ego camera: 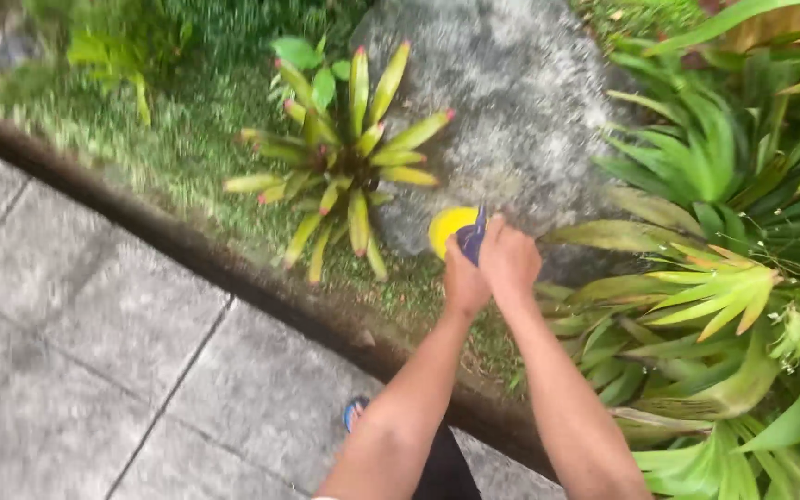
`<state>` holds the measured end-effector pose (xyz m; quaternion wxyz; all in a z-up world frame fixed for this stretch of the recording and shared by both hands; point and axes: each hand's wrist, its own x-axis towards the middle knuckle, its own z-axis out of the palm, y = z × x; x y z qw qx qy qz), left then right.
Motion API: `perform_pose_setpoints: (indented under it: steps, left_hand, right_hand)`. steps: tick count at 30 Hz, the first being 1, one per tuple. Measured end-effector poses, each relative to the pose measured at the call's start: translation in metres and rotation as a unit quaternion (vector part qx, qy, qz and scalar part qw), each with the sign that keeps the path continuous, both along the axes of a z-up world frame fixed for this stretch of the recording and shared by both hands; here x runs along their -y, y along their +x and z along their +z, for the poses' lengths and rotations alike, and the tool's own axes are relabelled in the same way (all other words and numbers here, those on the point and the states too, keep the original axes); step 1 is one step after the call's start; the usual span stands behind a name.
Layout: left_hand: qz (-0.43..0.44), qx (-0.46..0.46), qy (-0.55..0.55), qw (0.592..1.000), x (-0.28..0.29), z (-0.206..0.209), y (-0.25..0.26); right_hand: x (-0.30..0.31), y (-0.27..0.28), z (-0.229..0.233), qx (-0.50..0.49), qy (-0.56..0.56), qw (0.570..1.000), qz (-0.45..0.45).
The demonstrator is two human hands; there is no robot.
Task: Water various plants in an outdoor garden using a handheld spray bottle.
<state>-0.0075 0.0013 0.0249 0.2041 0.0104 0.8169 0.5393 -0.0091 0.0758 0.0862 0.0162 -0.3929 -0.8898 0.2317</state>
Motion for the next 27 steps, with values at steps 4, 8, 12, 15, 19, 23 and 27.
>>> perform_pose_setpoints:
  steps: [4, 8, 12, 15, 19, 23, 27]
  left_hand:
    - [0.024, 0.002, 0.067, 0.997, -0.011, -0.01, 0.009]
    - [-0.001, 0.004, 0.031, 1.0, 0.016, 0.022, 0.011]
    - [0.01, -0.037, 0.055, 0.998, -0.001, -0.003, -0.002]
    - [0.01, -0.01, 0.105, 0.994, -0.01, -0.012, -0.006]
    - [-0.025, -0.049, 0.083, 0.995, 0.011, 0.009, -0.001]
    - [0.005, -0.064, 0.041, 0.997, -0.006, -0.025, 0.001]
    - [0.035, 0.032, 0.084, 0.995, -0.005, -0.026, -0.004]
  right_hand:
    - [-0.005, 0.004, -0.016, -0.058, 0.027, 0.997, -0.032]
    - [0.009, -0.003, 0.007, 0.012, -0.002, 1.0, 0.001]
    - [0.007, -0.003, 0.029, -0.003, -0.043, 0.999, -0.012]
    - [0.001, -0.005, -0.009, -0.011, 0.007, 0.997, -0.079]
    - [0.004, -0.014, -0.008, -0.067, 0.035, 0.997, -0.032]
    - [0.005, -0.007, 0.015, -0.026, -0.035, 0.997, -0.066]
    - [-0.001, -0.011, -0.029, -0.06, 0.036, 0.995, -0.067]
